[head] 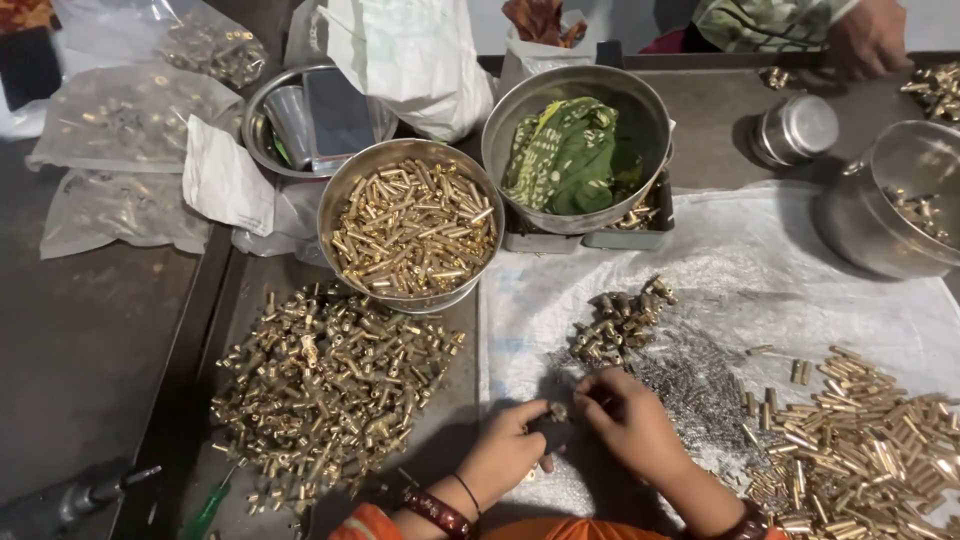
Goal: Sort small brass and silver metal parts into different containers and piles.
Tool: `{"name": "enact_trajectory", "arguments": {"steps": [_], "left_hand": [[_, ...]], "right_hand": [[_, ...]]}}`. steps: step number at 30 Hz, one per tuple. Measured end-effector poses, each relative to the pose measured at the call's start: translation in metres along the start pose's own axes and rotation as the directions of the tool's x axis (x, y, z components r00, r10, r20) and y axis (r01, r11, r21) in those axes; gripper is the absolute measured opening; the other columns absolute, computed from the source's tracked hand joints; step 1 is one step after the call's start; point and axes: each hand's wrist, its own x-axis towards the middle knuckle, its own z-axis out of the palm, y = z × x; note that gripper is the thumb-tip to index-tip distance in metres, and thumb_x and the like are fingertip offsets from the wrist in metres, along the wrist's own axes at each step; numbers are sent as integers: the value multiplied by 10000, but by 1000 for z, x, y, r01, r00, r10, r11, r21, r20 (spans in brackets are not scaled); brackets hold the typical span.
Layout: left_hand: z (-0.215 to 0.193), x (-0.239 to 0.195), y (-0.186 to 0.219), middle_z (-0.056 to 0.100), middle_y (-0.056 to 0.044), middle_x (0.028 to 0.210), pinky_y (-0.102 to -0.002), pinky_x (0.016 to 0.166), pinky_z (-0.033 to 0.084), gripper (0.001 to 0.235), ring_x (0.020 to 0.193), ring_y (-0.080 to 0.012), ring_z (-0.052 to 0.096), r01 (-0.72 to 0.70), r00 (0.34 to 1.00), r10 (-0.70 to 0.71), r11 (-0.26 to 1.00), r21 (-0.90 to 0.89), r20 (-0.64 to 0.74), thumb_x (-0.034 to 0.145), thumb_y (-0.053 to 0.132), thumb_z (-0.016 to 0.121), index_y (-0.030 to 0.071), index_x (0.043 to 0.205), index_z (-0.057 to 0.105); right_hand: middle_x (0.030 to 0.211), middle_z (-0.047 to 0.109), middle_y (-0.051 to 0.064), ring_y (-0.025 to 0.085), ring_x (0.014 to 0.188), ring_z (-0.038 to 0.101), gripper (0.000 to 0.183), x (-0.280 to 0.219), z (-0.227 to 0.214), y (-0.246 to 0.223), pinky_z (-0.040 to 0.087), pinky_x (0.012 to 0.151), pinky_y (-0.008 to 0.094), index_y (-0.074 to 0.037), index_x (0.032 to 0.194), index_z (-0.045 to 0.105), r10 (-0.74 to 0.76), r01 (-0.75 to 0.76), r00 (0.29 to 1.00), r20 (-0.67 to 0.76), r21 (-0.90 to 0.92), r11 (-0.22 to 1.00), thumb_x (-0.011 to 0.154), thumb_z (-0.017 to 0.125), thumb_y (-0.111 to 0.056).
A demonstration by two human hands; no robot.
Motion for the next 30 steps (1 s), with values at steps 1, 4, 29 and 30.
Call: {"name": "enact_trajectory", "arguments": {"steps": [1, 4, 29, 30], "left_hand": [[1, 1, -4, 717, -53, 853, -274, 601, 549, 313, 608, -115, 644, 6, 1000, -6, 1000, 0, 5, 900, -20, 553, -17, 1170, 711], [3, 11, -10, 728, -35, 913, -261, 622, 558, 426, 656, -95, 651, -74, 996, 75, 997, -11, 56, 861, -62, 549, 5, 1248, 713], [18, -22, 23, 721, 30, 844, -213, 581, 472, 266, 673, -26, 583, -149, 987, 133, 971, 189, 94, 889, 47, 690, 35, 1152, 733], [17, -19, 17, 714, 6, 799, -219, 568, 474, 228, 655, -36, 597, -119, 992, 108, 976, 181, 67, 891, 57, 704, 19, 1114, 724]], "right_hand": [[1045, 689, 85, 274, 949, 687, 215, -7, 5, 7, 560, 814, 355, -52, 1038, 688, 7, -7, 1000, 1, 1, 1000, 853, 747, -142], [919, 752, 84, 156, 852, 706, 149, -20, 13, 23, 565, 773, 301, -8, 1054, 717, 303, -278, 949, 90, 695, 663, 908, 706, -35], [1228, 702, 106, 302, 995, 706, 270, -47, -88, 107, 591, 839, 401, -138, 1141, 768, 389, -434, 807, -443, 1, 901, 923, 695, -281], [1258, 689, 122, 331, 998, 700, 310, -52, -93, 131, 579, 837, 429, -150, 1129, 784, 389, -534, 770, -505, -178, 826, 907, 729, -358]]}}
